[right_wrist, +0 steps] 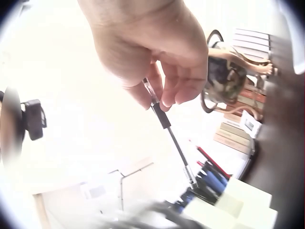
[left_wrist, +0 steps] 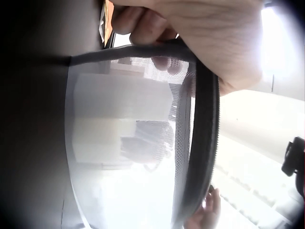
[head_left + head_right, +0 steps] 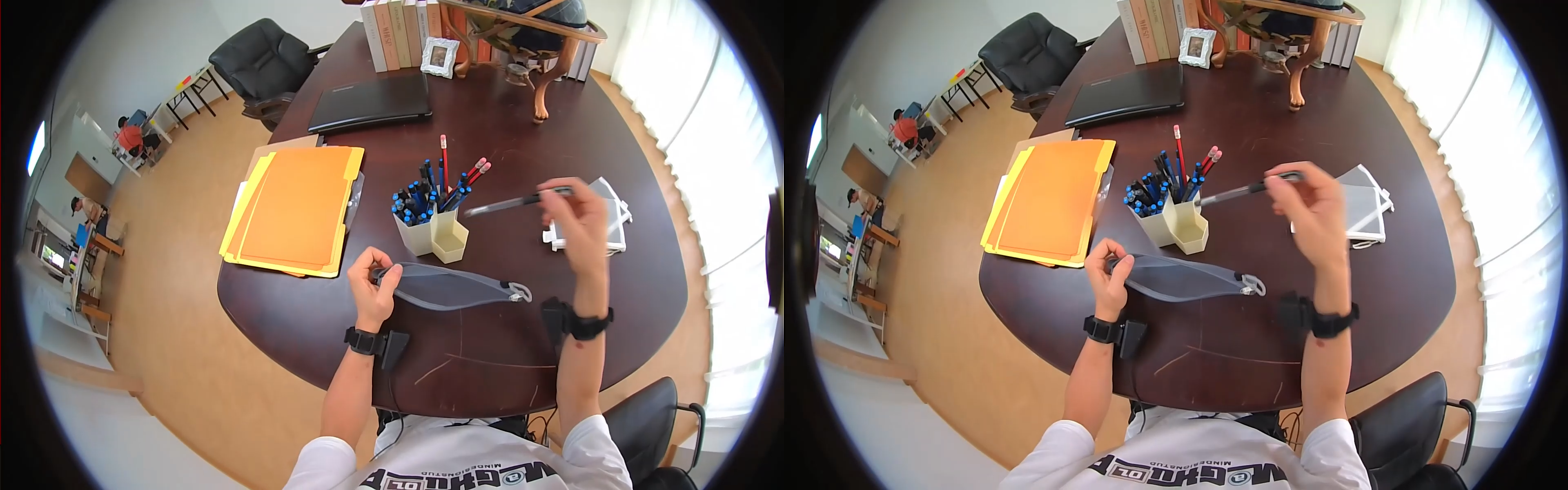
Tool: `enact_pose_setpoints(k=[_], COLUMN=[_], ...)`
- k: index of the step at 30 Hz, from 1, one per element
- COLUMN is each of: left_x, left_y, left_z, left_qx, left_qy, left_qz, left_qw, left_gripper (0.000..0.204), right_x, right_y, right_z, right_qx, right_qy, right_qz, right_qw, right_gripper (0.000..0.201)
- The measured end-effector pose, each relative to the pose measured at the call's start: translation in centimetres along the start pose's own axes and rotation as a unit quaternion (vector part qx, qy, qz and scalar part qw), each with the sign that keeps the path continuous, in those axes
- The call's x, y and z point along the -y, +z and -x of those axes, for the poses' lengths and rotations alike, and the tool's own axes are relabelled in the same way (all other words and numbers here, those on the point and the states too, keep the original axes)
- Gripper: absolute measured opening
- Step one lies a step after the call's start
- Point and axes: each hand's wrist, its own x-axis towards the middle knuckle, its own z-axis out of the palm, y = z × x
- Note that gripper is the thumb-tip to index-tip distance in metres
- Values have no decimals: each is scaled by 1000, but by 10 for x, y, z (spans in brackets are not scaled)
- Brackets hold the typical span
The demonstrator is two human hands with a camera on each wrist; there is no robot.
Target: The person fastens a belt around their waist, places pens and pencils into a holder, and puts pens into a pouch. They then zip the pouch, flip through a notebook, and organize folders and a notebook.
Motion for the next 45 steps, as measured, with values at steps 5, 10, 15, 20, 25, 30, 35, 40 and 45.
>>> enact_pose_setpoints(k=[5,10,15,20,25,30,35,40,45], left_x=[-2,-3,-9,-7,-13,-10,-8,-11,-12], left_y=[1,2,7,6,6,9,8,9,7], left_z=[2,4,6,6,9,9,10,9,10], left_qx=[-5,-7,-16,-13,10,5,8,4,25], left_qy=[-17,-9,-2,6,-11,4,0,-6,2], left_qz=[-4,-20,-21,-29,-42,-21,-23,-18,-45], left_qw=[1000,1000,1000,999,999,1000,1000,1000,999], left_gripper=[18,19,21,22,19,24,24,25,19], right_x=[53,59,53,73,53,39,31,38,19], right_y=[-9,25,44,41,44,55,56,51,40], right_z=[38,47,53,63,59,59,63,55,25], right_qx=[56,185,177,136,263,290,310,235,134], right_qy=[-145,-156,-254,-302,-189,-141,-112,-139,-108], right_qz=[63,243,220,193,315,376,420,378,257], right_qw=[986,939,925,924,892,869,846,885,951], right_gripper=[13,15,20,20,17,13,17,25,20])
